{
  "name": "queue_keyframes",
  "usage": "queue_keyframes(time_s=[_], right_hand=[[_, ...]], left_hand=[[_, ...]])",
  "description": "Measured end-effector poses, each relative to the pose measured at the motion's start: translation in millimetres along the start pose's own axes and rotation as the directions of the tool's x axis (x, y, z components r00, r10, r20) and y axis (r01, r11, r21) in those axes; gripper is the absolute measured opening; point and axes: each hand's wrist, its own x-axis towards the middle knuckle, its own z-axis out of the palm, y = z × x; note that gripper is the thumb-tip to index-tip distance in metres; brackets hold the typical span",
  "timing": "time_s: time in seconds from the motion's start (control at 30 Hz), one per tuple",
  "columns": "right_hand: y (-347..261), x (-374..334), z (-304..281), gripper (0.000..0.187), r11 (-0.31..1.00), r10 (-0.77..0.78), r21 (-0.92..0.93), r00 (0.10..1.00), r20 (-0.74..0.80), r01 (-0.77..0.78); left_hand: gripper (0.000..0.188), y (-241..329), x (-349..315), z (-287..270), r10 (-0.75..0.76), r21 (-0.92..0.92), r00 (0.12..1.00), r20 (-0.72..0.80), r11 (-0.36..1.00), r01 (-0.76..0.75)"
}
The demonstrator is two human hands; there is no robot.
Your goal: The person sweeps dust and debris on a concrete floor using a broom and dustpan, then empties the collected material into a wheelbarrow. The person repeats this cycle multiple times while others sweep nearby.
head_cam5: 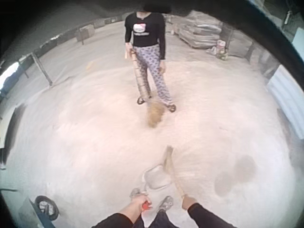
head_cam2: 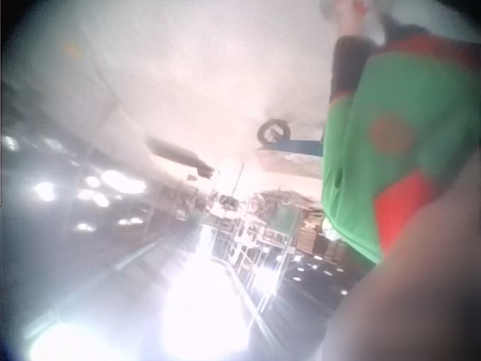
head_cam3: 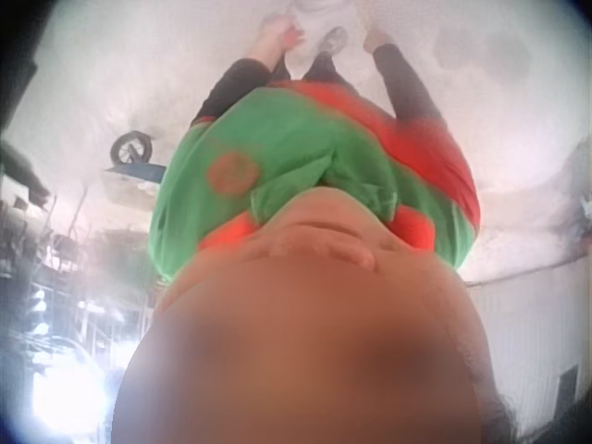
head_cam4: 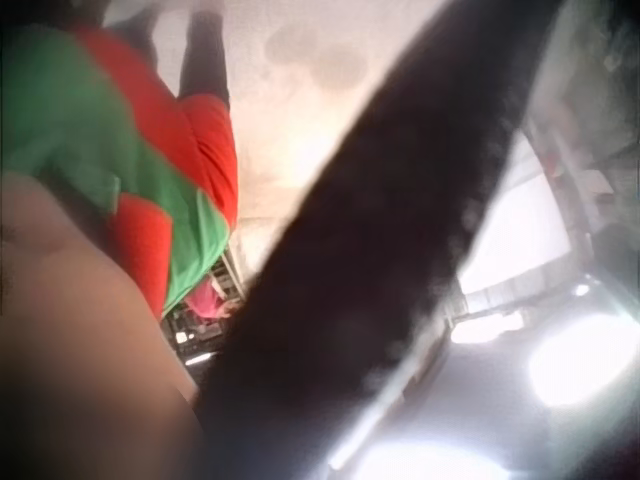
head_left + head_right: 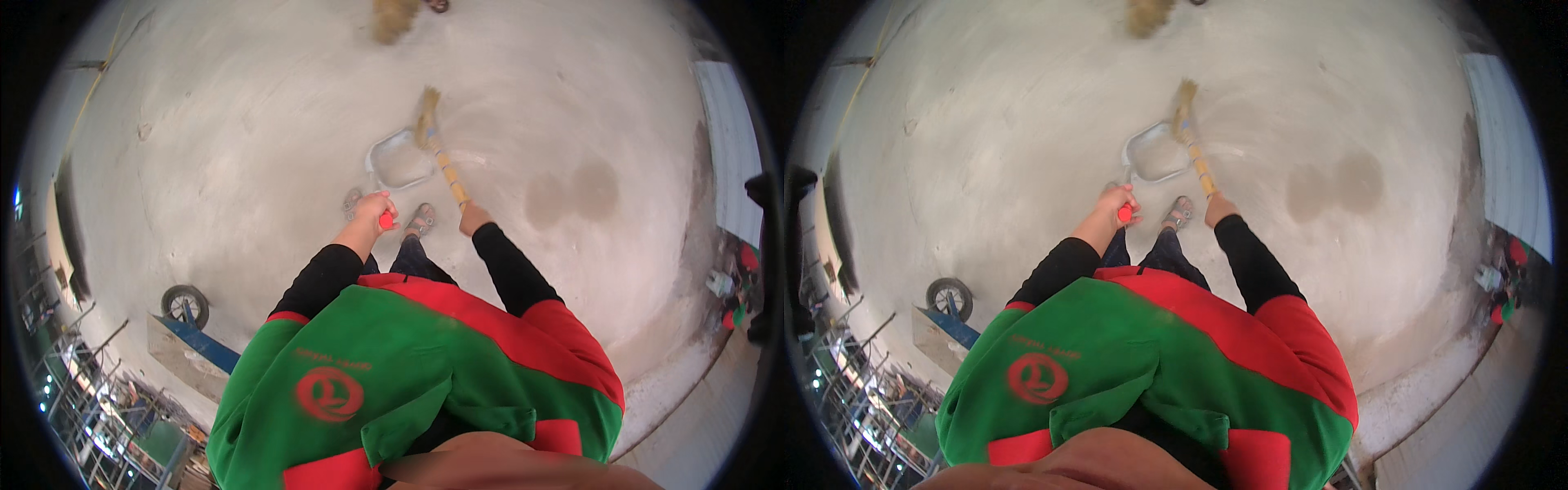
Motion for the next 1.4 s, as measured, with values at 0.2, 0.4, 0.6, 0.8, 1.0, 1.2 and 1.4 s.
queue_keyframes(time_s=[0.2, 0.4, 0.6, 0.8, 1.0, 1.2, 1.4], right_hand=[[37, -139, -15, 0.036, 0.976, -0.215, 0.067, 0.969, 0.119, 0.209], [66, -204, -57, 0.036, 0.841, 0.113, 0.500, 0.970, 0.216, -0.209], [93, -129, -70, 0.028, 0.786, 0.319, 0.530, 0.943, 0.093, -0.318], [47, 45, -73, 0.030, 0.958, 0.235, 0.208, 0.955, -0.179, -0.196], [-55, 68, -7, 0.029, 0.987, 0.109, 0.137, 0.983, -0.150, -0.088], [-82, -45, 27, 0.040, 0.932, -0.205, 0.271, 0.968, -0.147, 0.239], [-80, -160, 6, 0.060, 0.911, -0.115, 0.407, 0.990, 0.080, 0.072]], left_hand=[[0.069, 17, 9, 0, -0.080, -0.019, 0.996, 0.029, 0.997, 0.081], [0.070, 30, 6, -51, -0.075, -0.050, 0.990, 0.123, 0.995, 0.081], [0.067, 48, 11, -89, -0.134, -0.080, 0.986, 0.100, 0.987, 0.142], [0.072, 55, 1, -76, -0.092, 0.117, 0.995, 0.046, 0.989, 0.086], [0.072, 85, -9, -61, -0.052, 0.112, 0.998, 0.018, 0.993, 0.050], [0.072, 83, 9, -31, -0.061, 0.100, 0.996, 0.063, 0.993, 0.054], [0.062, 75, 24, -33, -0.063, 0.131, 0.998, -0.028, 0.989, 0.066]])
